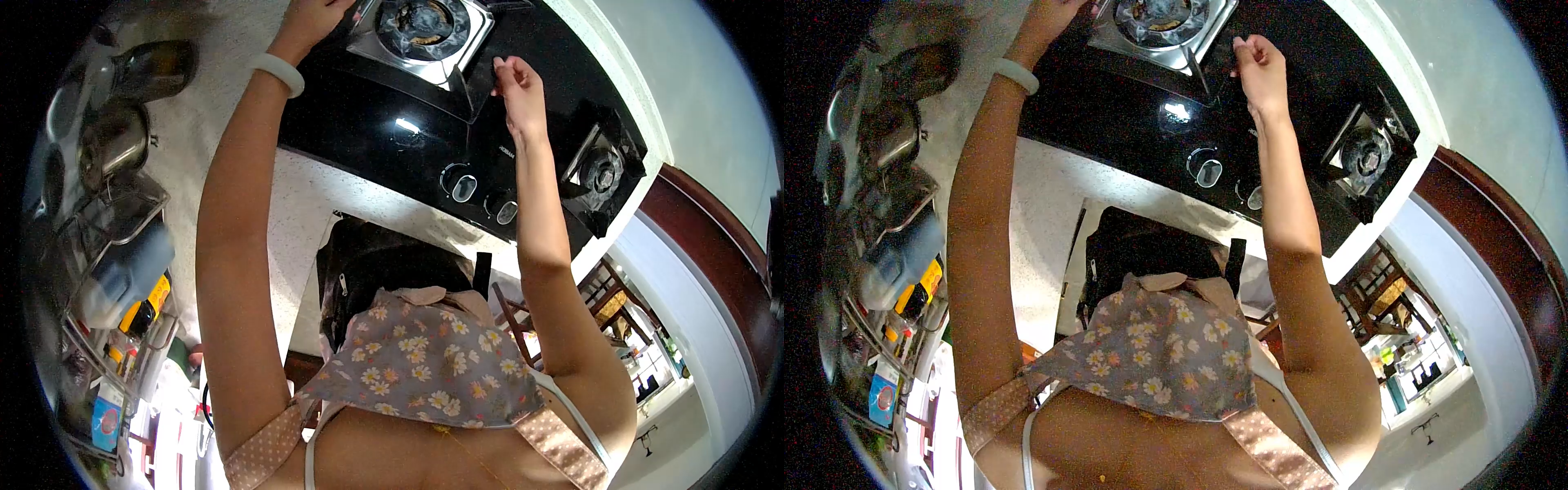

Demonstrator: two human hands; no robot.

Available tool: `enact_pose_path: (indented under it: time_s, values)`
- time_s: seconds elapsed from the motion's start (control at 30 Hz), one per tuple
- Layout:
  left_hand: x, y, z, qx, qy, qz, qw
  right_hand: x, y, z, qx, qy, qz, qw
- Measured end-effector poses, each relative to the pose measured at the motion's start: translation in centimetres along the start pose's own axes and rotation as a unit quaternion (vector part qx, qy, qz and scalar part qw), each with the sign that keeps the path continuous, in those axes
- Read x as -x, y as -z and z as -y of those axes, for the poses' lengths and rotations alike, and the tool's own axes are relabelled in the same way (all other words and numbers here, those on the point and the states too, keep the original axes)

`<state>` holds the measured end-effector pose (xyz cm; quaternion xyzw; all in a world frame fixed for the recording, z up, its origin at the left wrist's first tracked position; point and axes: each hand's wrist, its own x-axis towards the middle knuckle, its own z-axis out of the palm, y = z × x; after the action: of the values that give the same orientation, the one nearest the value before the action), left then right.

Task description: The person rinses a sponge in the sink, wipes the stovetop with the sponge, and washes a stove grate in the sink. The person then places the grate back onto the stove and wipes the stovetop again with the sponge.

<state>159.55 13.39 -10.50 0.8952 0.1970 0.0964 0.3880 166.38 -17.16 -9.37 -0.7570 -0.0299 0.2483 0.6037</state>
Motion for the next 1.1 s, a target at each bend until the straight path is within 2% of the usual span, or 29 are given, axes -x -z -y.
enact_pose_path:
  time_s: [0.03, 0.13, 0.23, 0.47, 0.53, 0.67, 0.77, 0.87, 0.97, 1.0, 1.1]
  values:
    - [0.2, 0.1, -0.6, 0.007, 0.003, -0.008, 1.000, 0.2, -0.3, 0.1, -0.013, -0.001, -0.005, 1.000]
    - [1.0, 0.5, -2.4, 0.144, 0.065, 0.018, 0.987, 0.8, -0.5, 0.2, 0.000, 0.013, -0.006, 1.000]
    - [1.1, 1.0, -3.5, 0.140, 0.126, 0.042, 0.981, 0.1, -0.3, -0.8, -0.003, 0.038, 0.000, 0.999]
    - [0.9, 0.9, -2.5, 0.153, 0.152, 0.037, 0.976, 0.6, -1.1, -1.1, 0.002, 0.047, -0.016, 0.999]
    - [1.4, 0.4, -1.7, 0.171, 0.128, 0.029, 0.976, 1.1, -0.6, -0.9, 0.042, 0.039, -0.006, 0.998]
    - [1.4, -0.4, -0.7, 0.208, 0.110, 0.027, 0.972, 1.5, -0.8, -1.0, 0.012, 0.027, 0.002, 1.000]
    - [1.4, 0.0, -1.6, 0.153, 0.114, 0.012, 0.982, 1.2, -0.9, -1.4, 0.034, 0.037, -0.013, 0.999]
    - [1.2, -0.3, -1.3, 0.137, 0.103, -0.003, 0.985, 1.7, -1.2, -1.7, -0.010, 0.018, -0.019, 1.000]
    - [1.2, 0.5, -2.3, 0.131, 0.096, 0.007, 0.987, 1.9, -2.2, -1.7, 0.041, 0.024, -0.068, 0.997]
    - [1.1, 0.2, -1.4, 0.074, 0.054, -0.005, 0.996, 1.7, -2.4, -1.8, 0.057, 0.030, -0.085, 0.994]
    - [1.0, -2.0, 2.6, 0.085, 0.016, -0.004, 0.996, 1.6, -2.4, -1.3, 0.023, 0.012, -0.070, 0.997]
